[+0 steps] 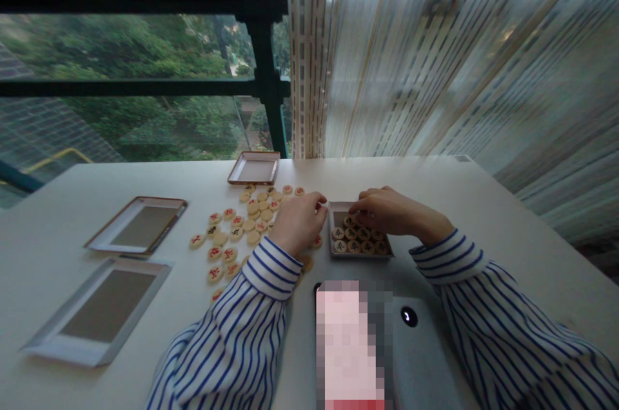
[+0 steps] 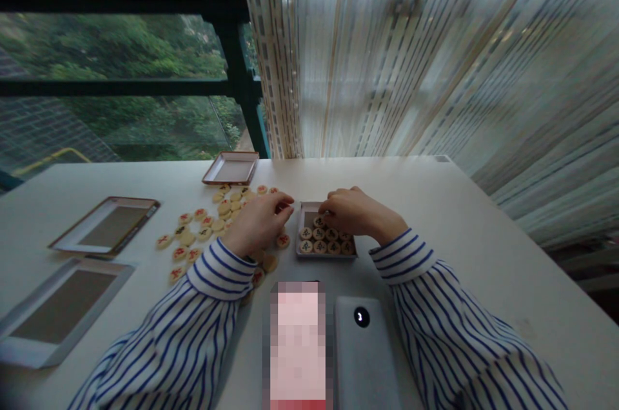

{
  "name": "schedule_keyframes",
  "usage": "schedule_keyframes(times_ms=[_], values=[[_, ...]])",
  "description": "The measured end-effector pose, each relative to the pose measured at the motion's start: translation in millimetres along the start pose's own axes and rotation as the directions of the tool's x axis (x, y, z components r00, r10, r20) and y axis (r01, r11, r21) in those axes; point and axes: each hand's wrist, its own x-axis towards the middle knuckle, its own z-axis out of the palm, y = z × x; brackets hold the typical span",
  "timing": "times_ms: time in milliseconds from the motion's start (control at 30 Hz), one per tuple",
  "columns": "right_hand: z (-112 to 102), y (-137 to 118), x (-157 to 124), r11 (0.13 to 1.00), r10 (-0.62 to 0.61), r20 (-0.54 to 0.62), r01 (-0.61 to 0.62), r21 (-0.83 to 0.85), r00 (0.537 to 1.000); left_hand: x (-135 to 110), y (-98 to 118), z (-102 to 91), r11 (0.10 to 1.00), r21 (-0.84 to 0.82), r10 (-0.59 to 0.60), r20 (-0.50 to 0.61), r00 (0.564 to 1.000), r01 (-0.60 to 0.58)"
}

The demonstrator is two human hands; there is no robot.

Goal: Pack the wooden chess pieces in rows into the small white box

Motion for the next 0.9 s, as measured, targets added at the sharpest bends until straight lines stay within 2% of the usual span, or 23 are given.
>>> schedule_keyframes(times_ms=[200, 400, 667, 900], values=[[2.0, 0.9, 0.6, 1.000, 0.000, 0.004, 0.000, 0.017, 1.000, 0.6, -2.5, 1.4, 1.000, -0.001, 0.006, -0.005, 1.000, -0.006], [-8.8, 0.9, -2.9, 0.998, 0.050, -0.125, -0.053, -0.016, 0.991, 0.7, -1.9, -5.0, 1.000, 0.007, -0.018, -0.025, 1.000, 0.018], [-23.9, -3.6, -11.6, 0.996, 0.055, -0.253, -0.072, -0.060, 0.966, 0.8, -13.6, -29.4, 0.996, -0.078, -0.052, -0.098, 0.994, 0.045], [-40.3, -20.8, -21.0, 0.998, 0.065, -0.346, -0.064, 0.012, 0.936, -4.6, -23.1, -55.5, 0.989, -0.145, -0.057, -0.213, 0.975, 0.026]])
